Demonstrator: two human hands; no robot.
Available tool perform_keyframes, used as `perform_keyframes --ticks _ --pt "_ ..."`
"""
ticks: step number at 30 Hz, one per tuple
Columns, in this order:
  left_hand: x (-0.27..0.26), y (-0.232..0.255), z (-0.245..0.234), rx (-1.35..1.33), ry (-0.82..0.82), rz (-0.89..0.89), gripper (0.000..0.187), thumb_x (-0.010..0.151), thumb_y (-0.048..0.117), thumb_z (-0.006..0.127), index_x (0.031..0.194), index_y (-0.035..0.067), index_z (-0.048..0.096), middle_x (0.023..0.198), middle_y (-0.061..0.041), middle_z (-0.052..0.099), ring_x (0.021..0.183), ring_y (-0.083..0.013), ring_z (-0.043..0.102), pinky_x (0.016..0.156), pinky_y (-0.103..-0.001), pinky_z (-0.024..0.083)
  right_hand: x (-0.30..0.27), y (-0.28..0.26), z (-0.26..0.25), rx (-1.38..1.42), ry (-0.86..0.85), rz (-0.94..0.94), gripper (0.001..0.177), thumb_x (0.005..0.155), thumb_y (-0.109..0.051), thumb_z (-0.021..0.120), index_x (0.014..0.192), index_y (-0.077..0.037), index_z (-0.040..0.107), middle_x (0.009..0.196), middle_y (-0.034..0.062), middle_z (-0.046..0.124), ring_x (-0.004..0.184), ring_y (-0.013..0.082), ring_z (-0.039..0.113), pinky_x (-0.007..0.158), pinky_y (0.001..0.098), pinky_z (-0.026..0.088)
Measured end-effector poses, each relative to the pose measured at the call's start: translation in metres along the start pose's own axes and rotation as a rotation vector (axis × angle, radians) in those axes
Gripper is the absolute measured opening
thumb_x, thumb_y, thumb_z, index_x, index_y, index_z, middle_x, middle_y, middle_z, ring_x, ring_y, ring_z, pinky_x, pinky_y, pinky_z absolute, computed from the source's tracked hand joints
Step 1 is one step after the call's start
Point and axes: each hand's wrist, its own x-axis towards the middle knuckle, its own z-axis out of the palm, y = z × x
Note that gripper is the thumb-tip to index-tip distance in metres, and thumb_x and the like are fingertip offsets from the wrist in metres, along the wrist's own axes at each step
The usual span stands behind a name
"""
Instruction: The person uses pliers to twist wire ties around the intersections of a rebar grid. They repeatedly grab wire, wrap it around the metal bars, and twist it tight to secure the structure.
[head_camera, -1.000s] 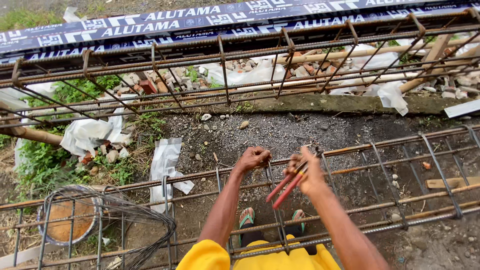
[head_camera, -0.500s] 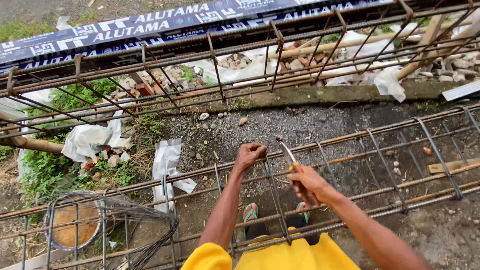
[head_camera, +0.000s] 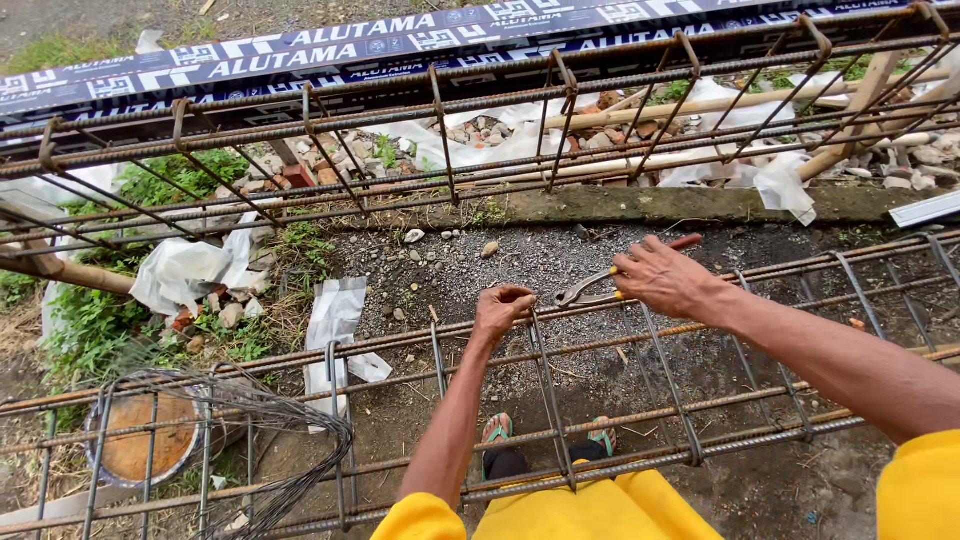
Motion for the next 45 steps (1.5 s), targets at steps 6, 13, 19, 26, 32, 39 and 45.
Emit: perform_keyframes --ticks 6,13,19,26,32,39,45 --pt "0.001 -0.005 -0.001 -0.037 0.087 0.001 0.027 0.077 0.003 0.083 0.102 -0.002 0.074 0.085 -0.019 0.073 0.073 -0.0263 0.073 0.072 -0.045 0.066 0.038 -0.002 -0.019 -0.135 0.051 -0.106 0.032 0.091 -0.001 0.055 0.119 -0.013 0.062 0.121 0.0105 0.057 0.115 0.0281 0.059 0.104 0.0547 0.036" --pt "0.01 -0.015 -0.004 -0.032 0.145 0.044 0.03 0.075 0.004 0.085 0.103 -0.003 0.075 0.082 -0.021 0.073 0.069 -0.022 0.071 0.068 -0.044 0.066 0.042 0.003 -0.036 -0.196 0.124 -0.144 0.029 0.093 -0.008 0.059 0.121 -0.01 0.062 0.122 0.0127 0.056 0.117 0.0306 0.054 0.106 0.0566 0.032" --pt "-0.003 -0.004 0.004 0.015 0.134 0.055 0.034 0.077 0.004 0.084 0.109 -0.004 0.072 0.088 -0.026 0.073 0.076 -0.0291 0.073 0.071 -0.046 0.065 0.043 0.004 -0.059 -0.304 0.173 -0.204 0.028 0.092 -0.009 0.061 0.12 -0.009 0.063 0.122 0.0142 0.055 0.117 0.0327 0.054 0.104 0.058 0.033" --pt "-0.029 0.036 0.02 0.534 -0.027 0.266 0.041 0.083 0.008 0.072 0.123 0.003 0.067 0.106 -0.02 0.068 0.107 -0.032 0.063 0.092 -0.046 0.055 0.079 -0.001 -0.017 -0.117 -0.026 -0.2 0.023 0.099 -0.013 0.048 0.117 -0.01 0.062 0.106 0.0082 0.059 0.092 0.023 0.061 0.081 0.0413 0.049" --pt "-0.047 0.037 0.095 1.009 -0.046 0.535 0.056 0.072 0.01 0.072 0.125 0.01 0.052 0.106 -0.016 0.063 0.105 -0.0378 0.061 0.092 -0.049 0.051 0.11 -0.001 0.009 0.623 -0.42 0.022 0.016 0.085 -0.023 0.065 0.095 -0.013 0.071 0.077 0.0031 0.067 0.059 0.0191 0.066 0.054 0.0321 0.058" --pt "-0.027 0.01 0.123 0.896 0.152 0.59 0.029 0.078 0.028 0.078 0.095 0.015 0.058 0.081 -0.008 0.073 0.079 -0.0324 0.074 0.073 -0.045 0.058 0.036 0.01 -0.098 0.603 -0.305 0.044 0.027 0.09 -0.021 0.068 0.114 -0.009 0.067 0.075 0.0042 0.065 0.052 0.0143 0.063 0.046 0.0252 0.053" --pt "0.023 0.018 0.09 0.784 -0.141 0.478 0.033 0.068 0.02 0.073 0.095 0.013 0.057 0.076 -0.009 0.067 0.067 -0.0299 0.065 0.066 -0.04 0.052 0.027 0.01 -0.015 -0.171 0.385 0.065 0.037 0.09 -0.02 0.069 0.124 -0.022 0.055 0.102 0.0039 0.061 0.102 0.022 0.058 0.096 0.0409 0.038"
